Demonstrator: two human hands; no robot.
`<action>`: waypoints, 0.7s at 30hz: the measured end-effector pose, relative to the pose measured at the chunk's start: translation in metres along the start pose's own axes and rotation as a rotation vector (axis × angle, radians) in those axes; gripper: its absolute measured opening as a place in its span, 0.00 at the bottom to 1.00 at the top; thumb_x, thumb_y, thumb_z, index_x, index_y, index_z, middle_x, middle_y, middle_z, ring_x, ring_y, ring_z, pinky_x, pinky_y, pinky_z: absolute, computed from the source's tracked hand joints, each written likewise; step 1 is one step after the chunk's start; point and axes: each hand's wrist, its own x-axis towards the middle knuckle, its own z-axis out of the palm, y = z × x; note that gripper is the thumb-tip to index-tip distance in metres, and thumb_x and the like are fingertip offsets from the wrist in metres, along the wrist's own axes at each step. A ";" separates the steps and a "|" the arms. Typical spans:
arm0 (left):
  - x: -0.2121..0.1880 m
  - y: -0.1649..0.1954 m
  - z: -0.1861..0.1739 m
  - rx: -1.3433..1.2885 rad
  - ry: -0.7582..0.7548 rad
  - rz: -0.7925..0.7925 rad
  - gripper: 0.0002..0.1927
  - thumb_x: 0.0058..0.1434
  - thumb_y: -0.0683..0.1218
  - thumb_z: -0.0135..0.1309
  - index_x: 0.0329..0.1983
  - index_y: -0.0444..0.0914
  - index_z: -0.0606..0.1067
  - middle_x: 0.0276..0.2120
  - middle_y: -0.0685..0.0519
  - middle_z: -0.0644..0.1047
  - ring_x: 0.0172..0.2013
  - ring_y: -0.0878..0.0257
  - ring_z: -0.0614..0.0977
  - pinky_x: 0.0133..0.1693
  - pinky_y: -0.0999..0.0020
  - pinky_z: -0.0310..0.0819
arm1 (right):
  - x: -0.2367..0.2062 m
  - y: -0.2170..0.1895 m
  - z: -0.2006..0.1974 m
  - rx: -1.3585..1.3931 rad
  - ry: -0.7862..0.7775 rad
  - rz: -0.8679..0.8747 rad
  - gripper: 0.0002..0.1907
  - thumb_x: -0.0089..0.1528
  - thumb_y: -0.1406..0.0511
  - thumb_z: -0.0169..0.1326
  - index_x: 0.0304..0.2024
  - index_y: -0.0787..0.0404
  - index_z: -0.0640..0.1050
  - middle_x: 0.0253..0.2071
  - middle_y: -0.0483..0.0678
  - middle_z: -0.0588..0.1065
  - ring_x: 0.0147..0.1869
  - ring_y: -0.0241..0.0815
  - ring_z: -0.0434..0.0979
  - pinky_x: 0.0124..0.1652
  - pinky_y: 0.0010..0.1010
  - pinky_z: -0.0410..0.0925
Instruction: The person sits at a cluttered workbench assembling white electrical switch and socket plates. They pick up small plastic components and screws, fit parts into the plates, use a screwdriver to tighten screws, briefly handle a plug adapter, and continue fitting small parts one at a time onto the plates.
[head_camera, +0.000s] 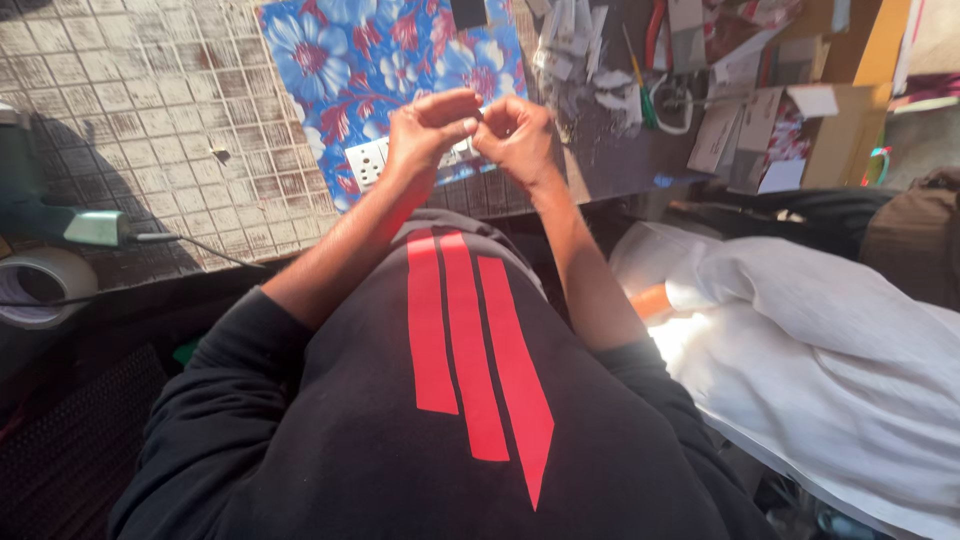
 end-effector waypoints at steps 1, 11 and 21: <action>0.000 0.000 -0.002 0.058 0.009 -0.025 0.20 0.57 0.32 0.63 0.54 0.28 0.78 0.49 0.43 0.83 0.49 0.58 0.85 0.54 0.65 0.80 | -0.001 0.001 -0.006 0.029 -0.038 0.003 0.05 0.61 0.73 0.64 0.35 0.65 0.79 0.31 0.43 0.79 0.33 0.29 0.77 0.34 0.25 0.73; 0.009 -0.008 -0.025 0.741 0.070 0.221 0.15 0.56 0.43 0.63 0.47 0.37 0.83 0.33 0.53 0.77 0.32 0.64 0.79 0.37 0.68 0.76 | -0.023 0.028 -0.038 0.057 -0.212 0.337 0.06 0.65 0.67 0.62 0.38 0.65 0.80 0.32 0.44 0.79 0.35 0.32 0.81 0.37 0.25 0.76; 0.009 -0.014 -0.019 1.190 0.040 0.528 0.12 0.53 0.48 0.73 0.37 0.42 0.84 0.34 0.46 0.73 0.41 0.47 0.76 0.43 0.53 0.71 | -0.020 0.034 -0.021 -0.237 -0.160 0.325 0.09 0.63 0.64 0.63 0.34 0.65 0.82 0.27 0.42 0.78 0.30 0.28 0.75 0.32 0.24 0.69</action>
